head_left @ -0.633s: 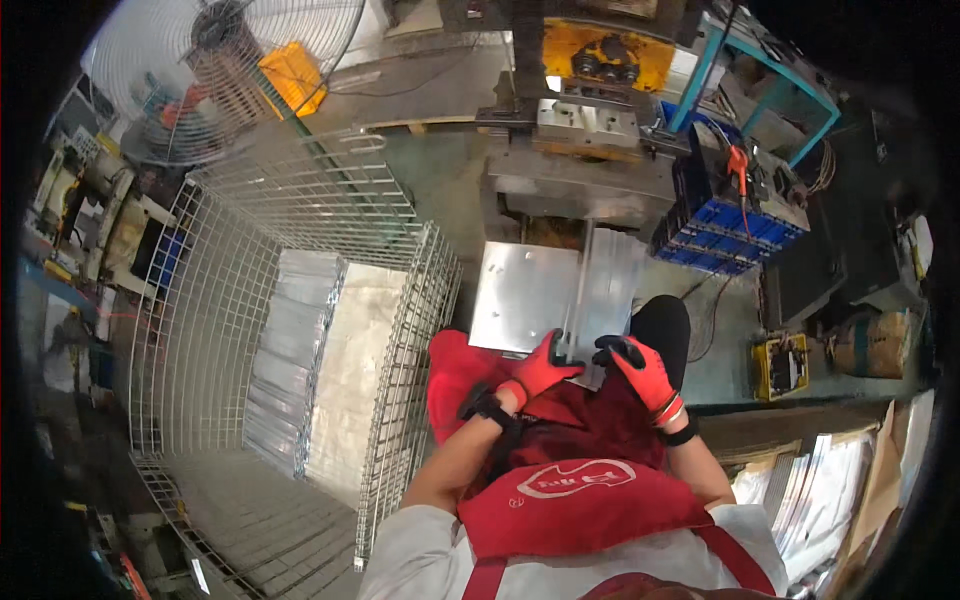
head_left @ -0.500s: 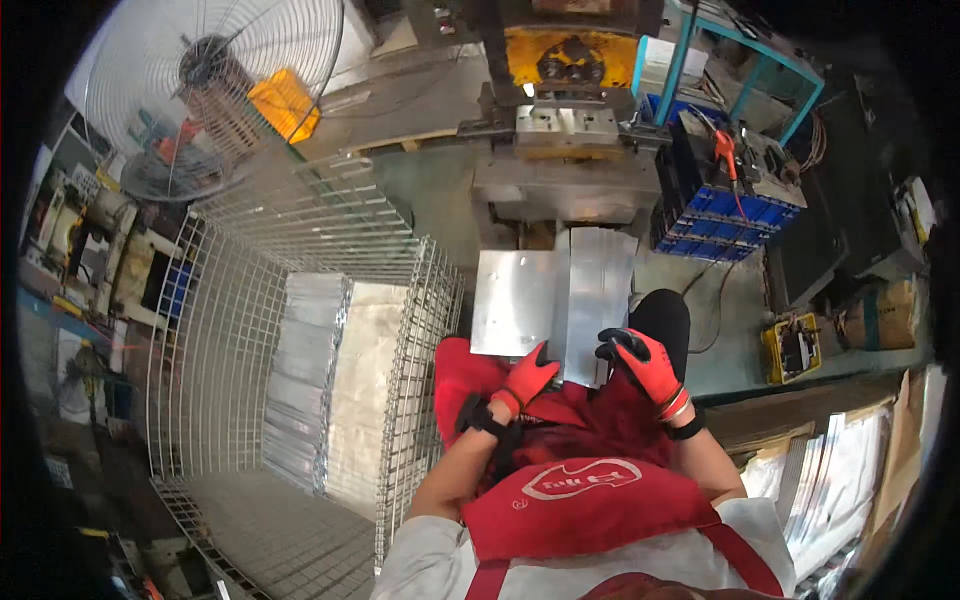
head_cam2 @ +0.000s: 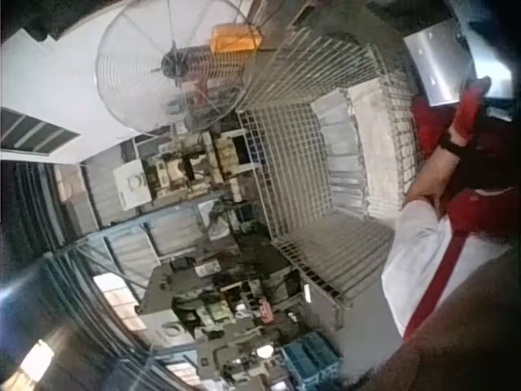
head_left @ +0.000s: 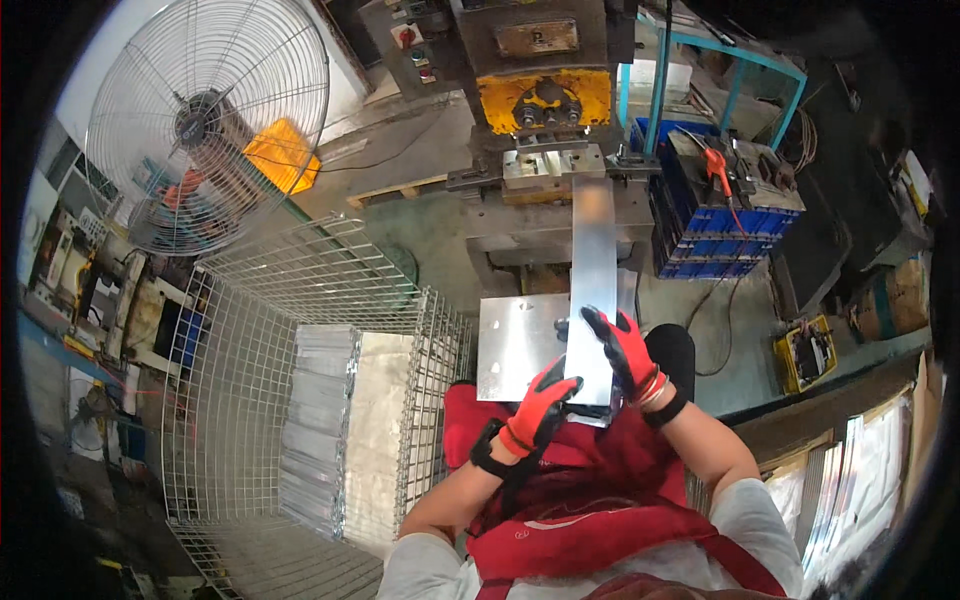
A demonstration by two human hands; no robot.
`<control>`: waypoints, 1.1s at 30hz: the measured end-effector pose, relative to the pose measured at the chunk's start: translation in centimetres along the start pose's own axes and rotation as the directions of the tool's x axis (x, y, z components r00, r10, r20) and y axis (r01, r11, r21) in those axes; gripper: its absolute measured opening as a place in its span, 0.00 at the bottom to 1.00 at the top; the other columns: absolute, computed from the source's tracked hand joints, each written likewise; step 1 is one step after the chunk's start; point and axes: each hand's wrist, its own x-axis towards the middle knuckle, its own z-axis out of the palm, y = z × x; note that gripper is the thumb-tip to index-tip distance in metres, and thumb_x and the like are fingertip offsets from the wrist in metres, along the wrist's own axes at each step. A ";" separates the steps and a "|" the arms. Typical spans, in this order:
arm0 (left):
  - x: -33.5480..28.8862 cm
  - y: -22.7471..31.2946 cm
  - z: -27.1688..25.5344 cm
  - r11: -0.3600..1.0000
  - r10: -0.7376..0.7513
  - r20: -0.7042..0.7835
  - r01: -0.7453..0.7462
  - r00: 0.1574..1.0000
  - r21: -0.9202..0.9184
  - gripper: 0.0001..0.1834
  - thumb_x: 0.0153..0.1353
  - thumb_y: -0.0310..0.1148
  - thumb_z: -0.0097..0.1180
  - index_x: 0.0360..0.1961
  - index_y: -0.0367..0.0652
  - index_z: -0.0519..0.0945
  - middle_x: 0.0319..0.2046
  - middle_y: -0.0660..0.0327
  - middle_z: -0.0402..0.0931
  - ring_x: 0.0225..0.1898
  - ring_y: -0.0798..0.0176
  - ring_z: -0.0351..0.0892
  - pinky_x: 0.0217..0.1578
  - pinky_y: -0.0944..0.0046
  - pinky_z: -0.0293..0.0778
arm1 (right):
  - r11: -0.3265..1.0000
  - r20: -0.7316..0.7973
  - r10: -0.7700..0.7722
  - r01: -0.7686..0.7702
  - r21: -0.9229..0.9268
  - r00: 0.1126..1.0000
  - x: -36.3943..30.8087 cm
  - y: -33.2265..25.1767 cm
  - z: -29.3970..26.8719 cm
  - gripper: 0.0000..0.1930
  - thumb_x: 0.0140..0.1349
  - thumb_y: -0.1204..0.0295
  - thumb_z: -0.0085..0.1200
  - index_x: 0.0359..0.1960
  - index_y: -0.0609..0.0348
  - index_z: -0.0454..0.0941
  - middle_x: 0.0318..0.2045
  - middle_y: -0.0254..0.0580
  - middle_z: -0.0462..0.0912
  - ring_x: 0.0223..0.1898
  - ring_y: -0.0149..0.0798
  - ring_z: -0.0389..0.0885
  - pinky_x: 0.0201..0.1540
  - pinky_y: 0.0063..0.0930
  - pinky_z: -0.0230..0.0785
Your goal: Manually inspect and stack metal parts before or after machine processing in an industrial fabrication setting.
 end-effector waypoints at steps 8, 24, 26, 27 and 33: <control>5.1 2.2 0.4 0.971 -0.203 -0.168 0.176 0.965 -0.161 0.12 0.57 0.36 0.45 0.38 0.39 0.70 0.21 0.66 0.69 0.14 0.70 0.71 0.11 0.73 0.65 | 0.511 0.490 -0.441 0.659 -0.551 0.752 6.3 -0.6 -2.5 0.25 0.56 0.56 0.37 0.48 0.64 0.66 0.44 0.49 0.72 0.45 0.44 0.69 0.49 0.31 0.58; 8.5 -1.7 -3.5 0.999 -0.008 -0.262 0.021 0.965 0.047 0.13 0.57 0.39 0.45 0.34 0.38 0.71 0.20 0.64 0.65 0.11 0.72 0.68 0.10 0.73 0.61 | 0.969 0.090 -0.214 0.223 -0.103 0.973 11.1 2.9 -2.6 0.14 0.57 0.71 0.37 0.40 0.64 0.72 0.34 0.42 0.76 0.37 0.34 0.73 0.42 0.23 0.63; 8.9 -0.9 -3.2 0.983 -0.174 -0.303 0.148 0.937 -0.108 0.12 0.57 0.39 0.45 0.29 0.39 0.70 0.17 0.65 0.64 0.09 0.72 0.66 0.08 0.72 0.59 | 0.957 0.118 -0.220 0.238 -0.168 0.968 11.1 2.3 -2.5 0.15 0.57 0.69 0.38 0.40 0.66 0.72 0.36 0.43 0.76 0.38 0.34 0.73 0.43 0.24 0.62; 9.2 -2.3 -3.9 0.994 -0.107 -0.308 0.098 0.946 -0.044 0.12 0.57 0.40 0.46 0.29 0.40 0.70 0.16 0.65 0.64 0.08 0.71 0.65 0.08 0.72 0.59 | 0.961 0.127 -0.221 0.238 -0.139 0.967 11.1 2.5 -2.5 0.15 0.57 0.69 0.39 0.40 0.66 0.72 0.36 0.43 0.76 0.38 0.34 0.73 0.43 0.24 0.62; 9.4 -3.5 -4.3 0.988 0.068 -0.317 -0.019 0.946 0.155 0.12 0.56 0.39 0.47 0.27 0.40 0.70 0.17 0.65 0.65 0.09 0.70 0.65 0.08 0.70 0.61 | 0.992 0.112 -0.124 0.122 0.029 0.986 11.2 2.4 -2.5 0.14 0.57 0.68 0.42 0.39 0.65 0.72 0.36 0.38 0.76 0.38 0.29 0.72 0.42 0.22 0.62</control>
